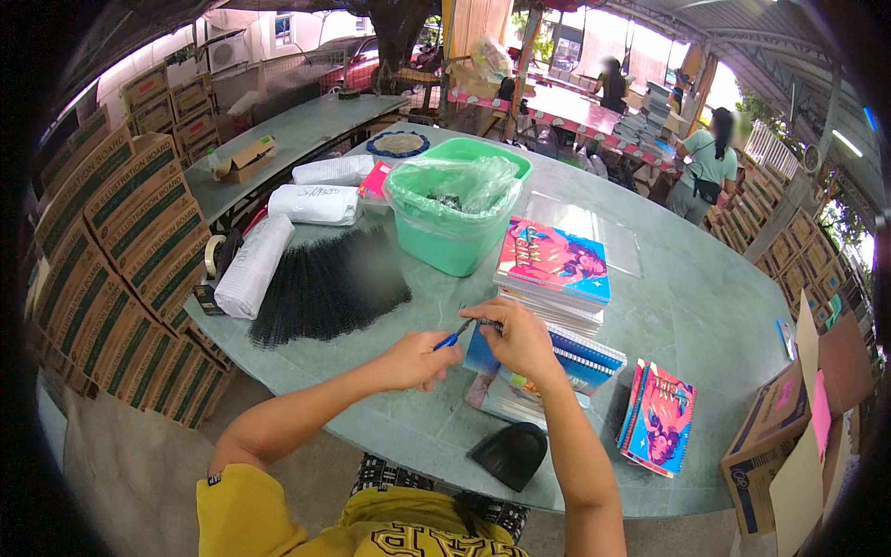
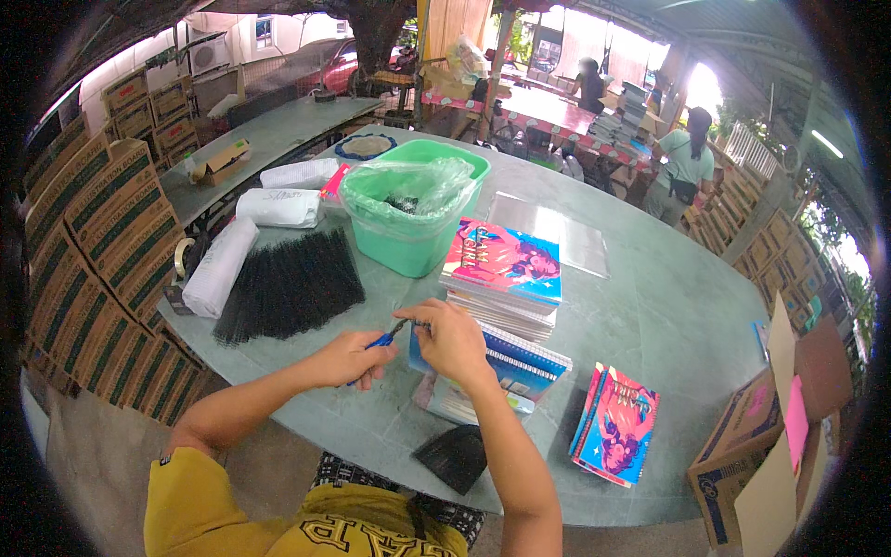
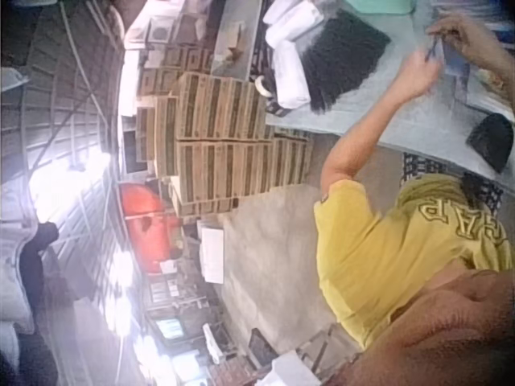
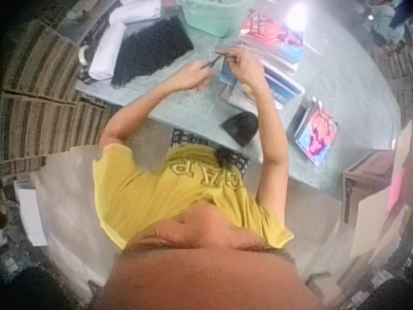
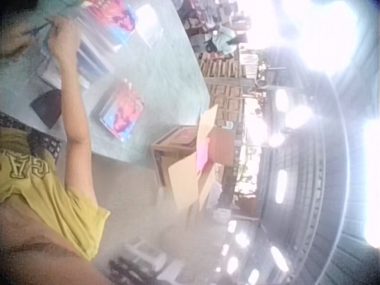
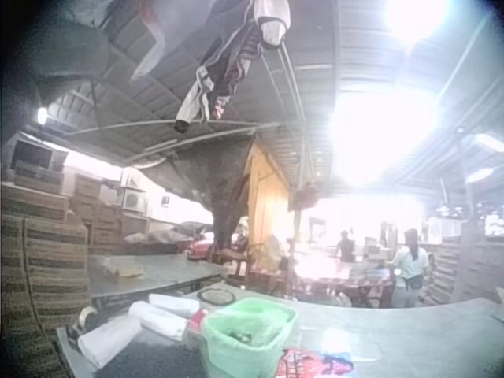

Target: The person threads a plastic spiral through the punched holes of a notebook cover and pages, trims the ends of the spiral using pliers, and places the finished notebook onto a stack.

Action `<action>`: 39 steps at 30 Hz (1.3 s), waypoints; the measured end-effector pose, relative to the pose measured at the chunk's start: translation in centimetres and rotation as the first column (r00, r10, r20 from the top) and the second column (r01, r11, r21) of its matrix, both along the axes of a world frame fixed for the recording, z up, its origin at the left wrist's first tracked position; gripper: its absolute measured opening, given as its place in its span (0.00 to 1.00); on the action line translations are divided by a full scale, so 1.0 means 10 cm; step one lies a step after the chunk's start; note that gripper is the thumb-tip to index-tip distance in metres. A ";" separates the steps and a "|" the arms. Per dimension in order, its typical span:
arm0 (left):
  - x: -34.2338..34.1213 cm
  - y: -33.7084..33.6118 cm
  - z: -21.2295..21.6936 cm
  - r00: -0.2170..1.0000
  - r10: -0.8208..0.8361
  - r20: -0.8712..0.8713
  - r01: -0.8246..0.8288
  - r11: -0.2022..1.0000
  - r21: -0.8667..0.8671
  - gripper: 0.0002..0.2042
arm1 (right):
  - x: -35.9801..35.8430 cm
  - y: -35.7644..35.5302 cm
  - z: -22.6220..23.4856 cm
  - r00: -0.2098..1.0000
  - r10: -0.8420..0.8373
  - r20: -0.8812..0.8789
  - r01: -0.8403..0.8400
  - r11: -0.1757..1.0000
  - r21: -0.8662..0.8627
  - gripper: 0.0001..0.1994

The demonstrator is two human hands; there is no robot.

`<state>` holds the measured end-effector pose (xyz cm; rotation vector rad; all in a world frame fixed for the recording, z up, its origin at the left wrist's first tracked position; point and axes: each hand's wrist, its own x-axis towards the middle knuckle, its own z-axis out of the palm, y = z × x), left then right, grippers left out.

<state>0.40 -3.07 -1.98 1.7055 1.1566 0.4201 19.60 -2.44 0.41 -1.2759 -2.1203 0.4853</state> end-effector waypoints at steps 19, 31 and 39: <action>0.01 0.08 -0.03 0.986 -0.031 -0.166 0.083 0.945 0.318 0.16 | -0.03 -0.04 0.01 0.998 -0.002 0.061 -0.002 0.997 0.081 0.17; -0.05 0.09 0.20 0.993 -0.078 -0.084 0.064 0.986 -0.155 0.14 | -0.01 -0.04 -0.06 0.996 0.051 0.079 -0.064 0.982 0.175 0.16; 0.01 0.08 -0.04 0.942 0.023 -0.335 0.118 0.912 0.393 0.11 | -0.03 -0.05 -0.07 0.998 -0.007 0.058 -0.006 0.978 0.210 0.13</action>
